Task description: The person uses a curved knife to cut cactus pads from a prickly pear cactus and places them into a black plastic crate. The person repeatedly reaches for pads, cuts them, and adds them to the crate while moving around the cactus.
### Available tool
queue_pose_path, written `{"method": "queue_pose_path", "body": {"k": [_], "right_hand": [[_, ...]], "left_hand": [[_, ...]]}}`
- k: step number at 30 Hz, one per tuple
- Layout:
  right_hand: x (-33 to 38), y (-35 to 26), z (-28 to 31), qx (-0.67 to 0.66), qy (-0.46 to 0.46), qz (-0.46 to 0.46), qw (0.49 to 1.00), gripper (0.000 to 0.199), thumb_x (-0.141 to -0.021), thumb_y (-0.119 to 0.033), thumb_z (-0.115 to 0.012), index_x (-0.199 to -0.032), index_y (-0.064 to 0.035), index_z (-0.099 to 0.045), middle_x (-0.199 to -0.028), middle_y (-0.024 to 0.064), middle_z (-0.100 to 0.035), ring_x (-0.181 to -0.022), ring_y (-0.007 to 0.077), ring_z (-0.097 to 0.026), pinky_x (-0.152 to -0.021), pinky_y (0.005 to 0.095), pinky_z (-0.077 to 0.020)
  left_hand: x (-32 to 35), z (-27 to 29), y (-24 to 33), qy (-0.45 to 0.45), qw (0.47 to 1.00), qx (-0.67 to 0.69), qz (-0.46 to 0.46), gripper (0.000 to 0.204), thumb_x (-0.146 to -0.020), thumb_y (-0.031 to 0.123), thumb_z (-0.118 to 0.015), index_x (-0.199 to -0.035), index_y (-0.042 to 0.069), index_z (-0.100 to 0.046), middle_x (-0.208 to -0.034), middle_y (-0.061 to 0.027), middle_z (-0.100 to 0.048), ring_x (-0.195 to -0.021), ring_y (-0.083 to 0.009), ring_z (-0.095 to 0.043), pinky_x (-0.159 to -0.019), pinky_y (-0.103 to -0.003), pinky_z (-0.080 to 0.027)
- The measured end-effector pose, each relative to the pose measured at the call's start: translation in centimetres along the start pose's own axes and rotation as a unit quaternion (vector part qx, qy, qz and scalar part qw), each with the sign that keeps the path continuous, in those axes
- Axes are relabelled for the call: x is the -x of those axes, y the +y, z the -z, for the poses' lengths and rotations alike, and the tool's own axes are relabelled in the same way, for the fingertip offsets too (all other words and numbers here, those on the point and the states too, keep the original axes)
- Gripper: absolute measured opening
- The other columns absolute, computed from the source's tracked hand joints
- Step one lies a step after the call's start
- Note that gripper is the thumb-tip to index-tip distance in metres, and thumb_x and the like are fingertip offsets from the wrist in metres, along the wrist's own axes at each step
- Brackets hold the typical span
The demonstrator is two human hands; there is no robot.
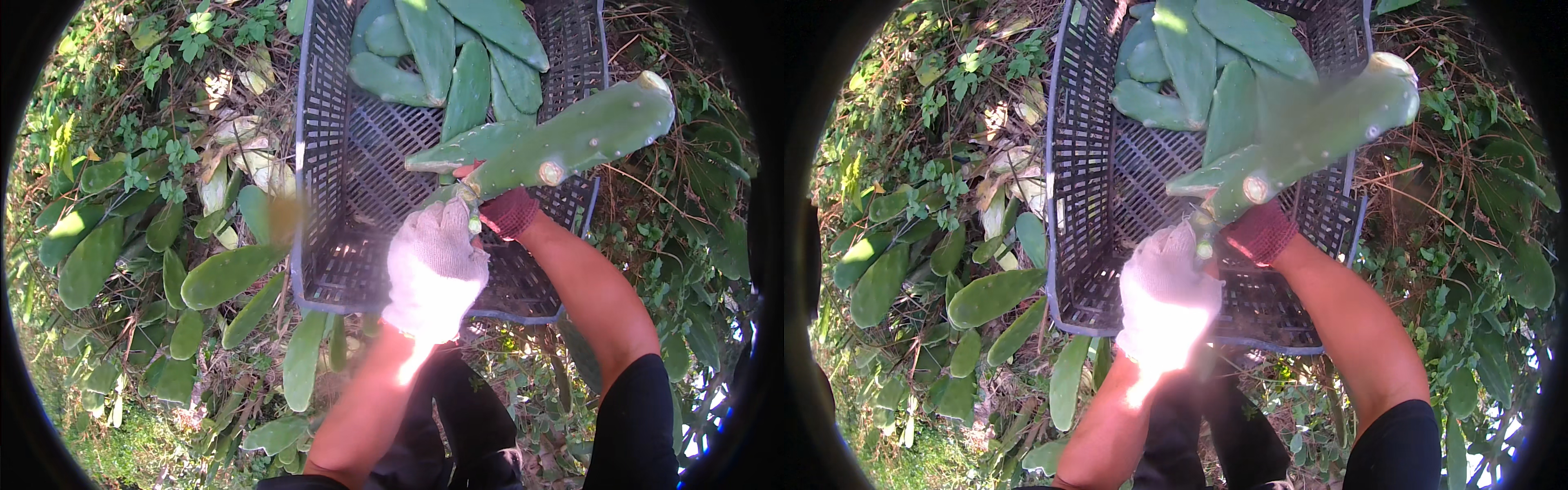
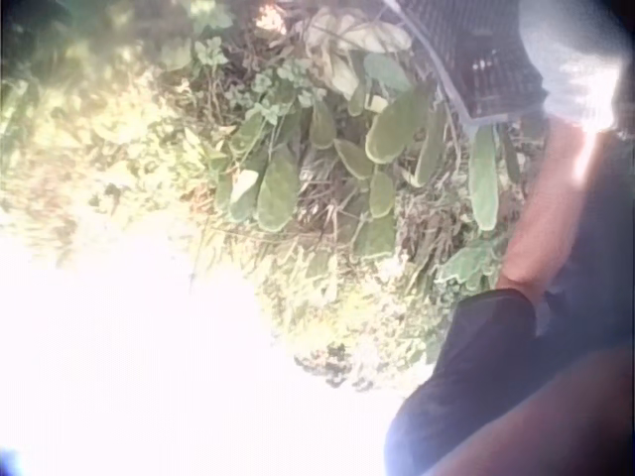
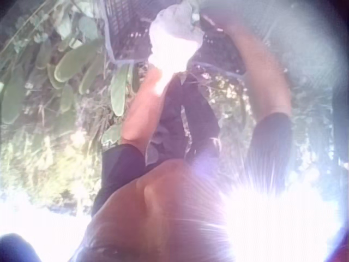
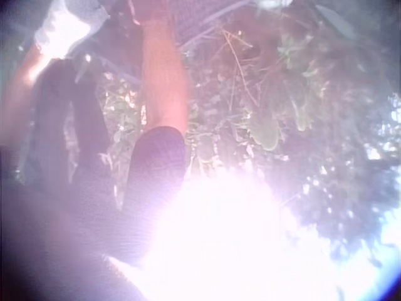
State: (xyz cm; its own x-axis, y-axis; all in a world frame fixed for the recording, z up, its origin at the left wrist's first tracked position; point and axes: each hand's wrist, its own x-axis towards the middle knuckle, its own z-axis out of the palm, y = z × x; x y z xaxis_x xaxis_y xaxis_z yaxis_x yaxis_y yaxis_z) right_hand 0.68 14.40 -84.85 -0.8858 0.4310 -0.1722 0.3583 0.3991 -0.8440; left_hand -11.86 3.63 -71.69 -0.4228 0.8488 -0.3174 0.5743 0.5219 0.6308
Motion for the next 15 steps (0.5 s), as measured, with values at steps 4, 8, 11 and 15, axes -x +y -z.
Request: {"method": "queue_pose_path", "body": {"k": [4,8,11,15], "right_hand": [[2.1,0.2,0.4,-0.11,-0.076,-0.129,0.983,0.036,-0.083,-0.016,-0.069,-0.115,-0.0027,-0.06,-0.115,0.0153,-0.06,-0.102,0.0262,-0.06,-0.09,0.0382,-0.047],[4.0,0.3,0.3,-0.097,-0.075,-0.136,0.983,0.04,-0.081,-0.022,-0.07,-0.114,-0.0023,-0.061,-0.115,0.0168,-0.061,-0.104,0.0278,-0.06,-0.091,0.0396,-0.0463],[4.8,0.4,0.2,-0.036,-0.09,-0.148,0.984,0.043,-0.079,-0.026,-0.07,-0.114,-0.002,-0.061,-0.114,0.0179,-0.061,-0.105,0.029,-0.059,-0.091,0.0407,-0.0458],[4.6,-0.2,0.0,0.019,-0.09,-0.155,0.984,0.048,-0.077,-0.032,-0.071,-0.113,-0.0016,-0.062,-0.114,0.0195,-0.061,-0.106,0.0306,-0.059,-0.092,0.0421,-0.0451]], "left_hand": [[1.9,-1.1,0.7,0.055,0.998,-0.008,-0.036,0.032,-0.063,0.009,-0.066,-0.094,0.004,-0.058,-0.078,-0.0131,-0.057,-0.071,-0.0321,-0.057,-0.066,-0.042,-0.049],[2.9,-1.5,0.8,0.061,0.997,0.007,-0.043,0.035,-0.059,0.008,-0.066,-0.092,0.003,-0.057,-0.08,-0.013,-0.056,-0.07,-0.0316,-0.056,-0.065,-0.04,-0.049],[3.5,-1.3,0.7,0.054,0.997,0.036,-0.045,0.035,-0.058,0.007,-0.066,-0.092,0.004,-0.057,-0.081,-0.0129,-0.056,-0.069,-0.0314,-0.055,-0.064,-0.041,-0.049],[3.7,-1.0,0.5,0.082,0.995,0.039,-0.047,0.037,-0.059,0.005,-0.067,-0.095,0.003,-0.061,-0.084,-0.0154,-0.061,-0.069,-0.0358,-0.059,-0.062,-0.045,-0.05]]}}
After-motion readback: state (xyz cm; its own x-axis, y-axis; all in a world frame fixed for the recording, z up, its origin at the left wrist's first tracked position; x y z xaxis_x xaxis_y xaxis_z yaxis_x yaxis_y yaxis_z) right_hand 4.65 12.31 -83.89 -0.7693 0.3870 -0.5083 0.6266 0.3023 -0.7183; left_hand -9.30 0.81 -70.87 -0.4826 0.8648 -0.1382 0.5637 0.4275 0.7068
